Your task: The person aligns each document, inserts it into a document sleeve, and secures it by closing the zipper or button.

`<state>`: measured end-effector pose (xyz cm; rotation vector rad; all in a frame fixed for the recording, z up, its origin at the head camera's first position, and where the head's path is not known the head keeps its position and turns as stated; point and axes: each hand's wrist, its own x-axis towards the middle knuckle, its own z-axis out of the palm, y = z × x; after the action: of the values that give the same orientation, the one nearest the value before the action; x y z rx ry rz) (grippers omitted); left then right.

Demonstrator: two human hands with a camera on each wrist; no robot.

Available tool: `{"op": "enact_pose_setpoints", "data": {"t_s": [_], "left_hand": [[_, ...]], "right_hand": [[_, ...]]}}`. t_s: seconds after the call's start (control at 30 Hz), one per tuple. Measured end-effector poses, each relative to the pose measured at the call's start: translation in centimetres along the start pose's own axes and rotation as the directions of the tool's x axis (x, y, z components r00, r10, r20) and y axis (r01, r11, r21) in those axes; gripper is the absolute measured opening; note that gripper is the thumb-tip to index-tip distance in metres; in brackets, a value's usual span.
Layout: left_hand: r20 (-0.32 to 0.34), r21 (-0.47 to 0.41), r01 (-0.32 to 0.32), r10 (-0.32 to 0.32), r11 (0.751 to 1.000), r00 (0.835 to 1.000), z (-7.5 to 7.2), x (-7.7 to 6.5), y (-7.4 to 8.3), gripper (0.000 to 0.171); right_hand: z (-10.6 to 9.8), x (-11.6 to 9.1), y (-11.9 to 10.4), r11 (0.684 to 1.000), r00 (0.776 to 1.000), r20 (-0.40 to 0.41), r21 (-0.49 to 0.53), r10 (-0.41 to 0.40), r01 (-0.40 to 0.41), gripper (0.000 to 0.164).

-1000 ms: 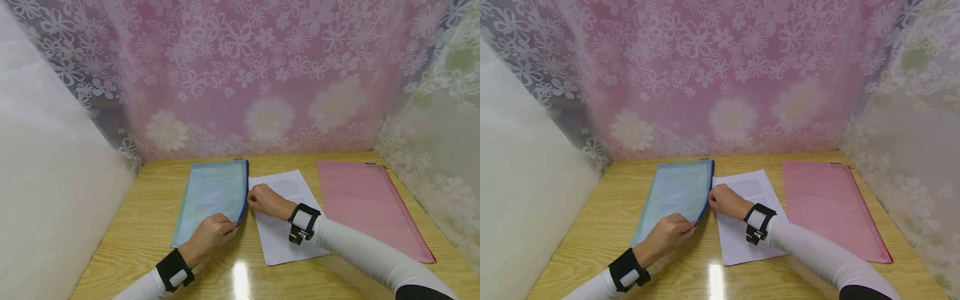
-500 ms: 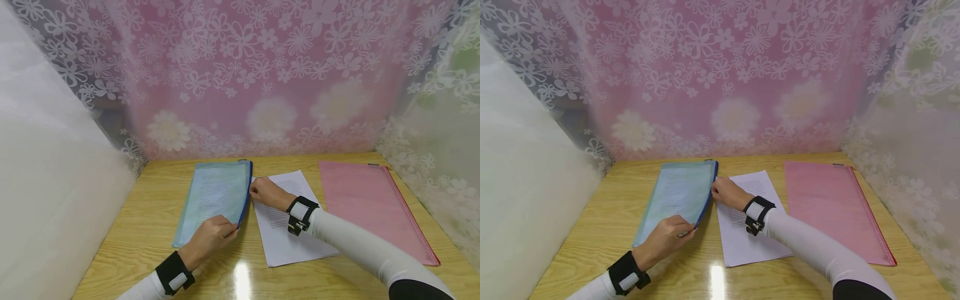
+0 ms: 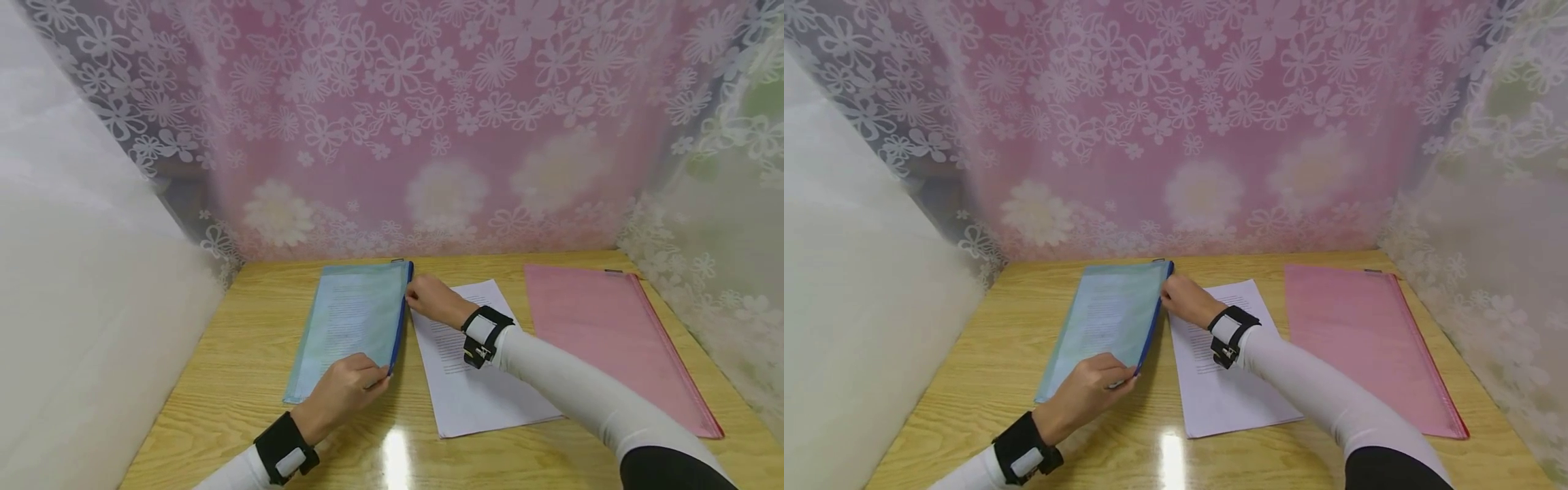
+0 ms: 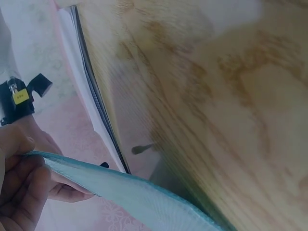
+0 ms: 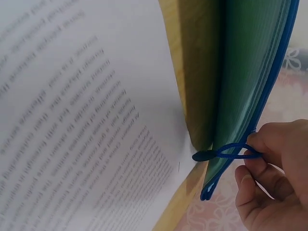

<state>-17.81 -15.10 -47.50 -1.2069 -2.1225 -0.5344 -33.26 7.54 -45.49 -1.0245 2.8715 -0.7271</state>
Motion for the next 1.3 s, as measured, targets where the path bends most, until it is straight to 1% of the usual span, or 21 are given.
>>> {"op": "enact_pose_setpoints", "data": {"t_s": [0.1, 0.23, 0.4, 0.57, 0.7, 0.87, 1.0, 1.13, 1.23, 1.3], "left_hand": [[-0.004, 0.003, -0.01, 0.01, 1.0, 1.0, 0.0, 0.0, 0.0, 0.016], [-0.005, -0.009, -0.031, 0.03, 0.999, 1.0, -0.1, -0.1, -0.1, 0.016], [-0.03, -0.033, -0.078, 0.077, 0.996, 0.997, -0.2, -0.2, -0.1, 0.017], [-0.049, -0.043, -0.105, 0.103, 0.994, 0.994, -0.3, -0.4, -0.2, 0.018], [-0.047, -0.043, -0.108, 0.106, 0.993, 0.993, -0.2, -0.5, -0.3, 0.017], [-0.033, -0.043, -0.102, 0.1, 0.994, 0.994, -0.2, -0.7, -0.3, 0.014], [-0.021, -0.044, -0.09, 0.089, 0.995, 0.996, -0.3, -0.7, -0.1, 0.013], [-0.024, -0.04, -0.104, 0.103, 0.994, 0.994, -0.2, -0.5, 0.1, 0.017], [-0.03, -0.033, -0.124, 0.123, 0.992, 0.992, -0.3, -0.4, 0.2, 0.019], [-0.03, -0.033, -0.133, 0.132, 0.991, 0.991, -0.3, -0.3, 0.2, 0.02]], "right_hand": [[-0.3, 0.4, 0.4, 1.0, 1.0, -0.002, -0.009, 0.01, -0.01, 0.026], [-0.6, 1.0, 1.1, 1.0, 1.0, -0.015, -0.011, 0.024, -0.024, 0.023], [-0.8, 1.6, 2.3, 0.999, 0.998, -0.038, -0.011, 0.045, -0.045, 0.021], [-1.0, 2.3, 3.4, 0.999, 0.997, -0.07, -0.021, 0.025, -0.026, 0.019], [-1.2, 2.7, 4.1, 1.0, 0.995, -0.095, -0.019, -0.002, 0.0, 0.02], [-1.3, 3.0, 4.6, 1.0, 0.994, -0.109, -0.008, 0.018, -0.019, 0.02], [-1.3, 3.5, 4.9, 0.999, 0.994, -0.106, -0.019, 0.025, -0.027, 0.026], [-1.4, 4.0, 5.3, 0.999, 0.989, -0.143, -0.041, 0.025, -0.031, 0.028], [-1.7, 4.0, 5.5, 0.997, 0.985, -0.168, -0.06, 0.045, -0.055, 0.026], [-1.9, 4.0, 5.7, 0.995, 0.984, -0.166, -0.064, 0.065, -0.076, 0.024]]}}
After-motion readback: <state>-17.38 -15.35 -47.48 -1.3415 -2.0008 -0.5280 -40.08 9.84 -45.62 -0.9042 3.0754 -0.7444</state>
